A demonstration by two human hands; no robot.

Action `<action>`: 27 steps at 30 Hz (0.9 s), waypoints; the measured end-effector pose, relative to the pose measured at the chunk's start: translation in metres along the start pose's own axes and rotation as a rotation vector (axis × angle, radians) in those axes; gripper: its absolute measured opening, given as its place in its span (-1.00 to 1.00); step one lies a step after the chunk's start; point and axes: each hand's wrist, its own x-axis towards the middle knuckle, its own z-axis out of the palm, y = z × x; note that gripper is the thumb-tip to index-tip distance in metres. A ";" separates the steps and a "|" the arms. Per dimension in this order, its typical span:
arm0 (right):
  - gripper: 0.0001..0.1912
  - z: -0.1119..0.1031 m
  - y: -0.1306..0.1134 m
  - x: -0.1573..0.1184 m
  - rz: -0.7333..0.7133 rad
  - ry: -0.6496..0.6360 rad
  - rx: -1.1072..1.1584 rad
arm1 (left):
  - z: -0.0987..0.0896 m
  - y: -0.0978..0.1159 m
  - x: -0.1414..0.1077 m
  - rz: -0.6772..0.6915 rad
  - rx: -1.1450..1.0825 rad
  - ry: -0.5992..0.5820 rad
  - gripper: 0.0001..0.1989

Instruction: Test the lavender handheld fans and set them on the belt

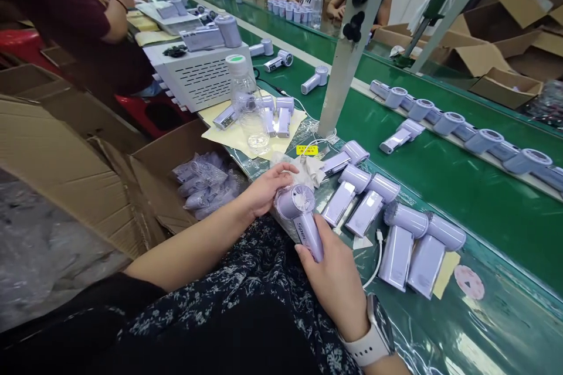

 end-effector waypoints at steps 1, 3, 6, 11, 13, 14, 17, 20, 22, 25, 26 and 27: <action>-0.45 0.001 -0.002 0.001 0.004 -0.016 -0.039 | -0.005 0.004 -0.001 -0.002 -0.013 0.000 -0.76; -0.43 0.003 -0.007 0.001 -0.012 -0.028 -0.113 | -0.012 0.014 -0.007 0.035 0.049 -0.019 -0.72; -0.43 0.006 -0.013 0.003 -0.084 -0.021 -0.292 | -0.015 0.030 -0.022 0.309 0.392 -0.056 -0.63; -0.74 -0.013 -0.016 0.014 -0.027 0.026 0.134 | -0.008 0.046 -0.046 0.910 0.854 -0.209 -0.62; -0.71 -0.027 -0.019 0.016 0.112 -0.093 0.558 | -0.010 0.053 -0.052 0.895 0.874 -0.133 -0.63; -0.63 -0.033 -0.021 0.016 0.158 -0.169 0.732 | -0.012 0.058 -0.054 0.856 0.828 -0.108 -0.65; -0.42 -0.047 -0.032 0.009 0.120 -0.439 1.050 | -0.022 0.076 -0.058 0.720 0.529 -0.113 -0.67; -0.38 -0.052 -0.046 -0.002 -0.021 -0.604 0.966 | -0.038 0.095 -0.054 0.671 0.145 -0.004 -0.65; -0.49 -0.055 -0.057 -0.009 -0.152 -0.497 0.699 | -0.054 0.104 -0.050 0.681 -0.015 0.103 -0.65; -0.56 -0.062 -0.067 -0.010 -0.373 -0.395 0.512 | -0.080 0.109 -0.048 0.669 -0.047 0.222 -0.64; -0.56 -0.067 -0.067 -0.006 -0.420 -0.377 0.499 | -0.089 0.108 -0.049 0.646 -0.023 0.231 -0.65; -0.58 -0.073 -0.065 0.001 -0.436 -0.341 0.483 | -0.098 0.106 -0.052 0.615 0.021 0.217 -0.66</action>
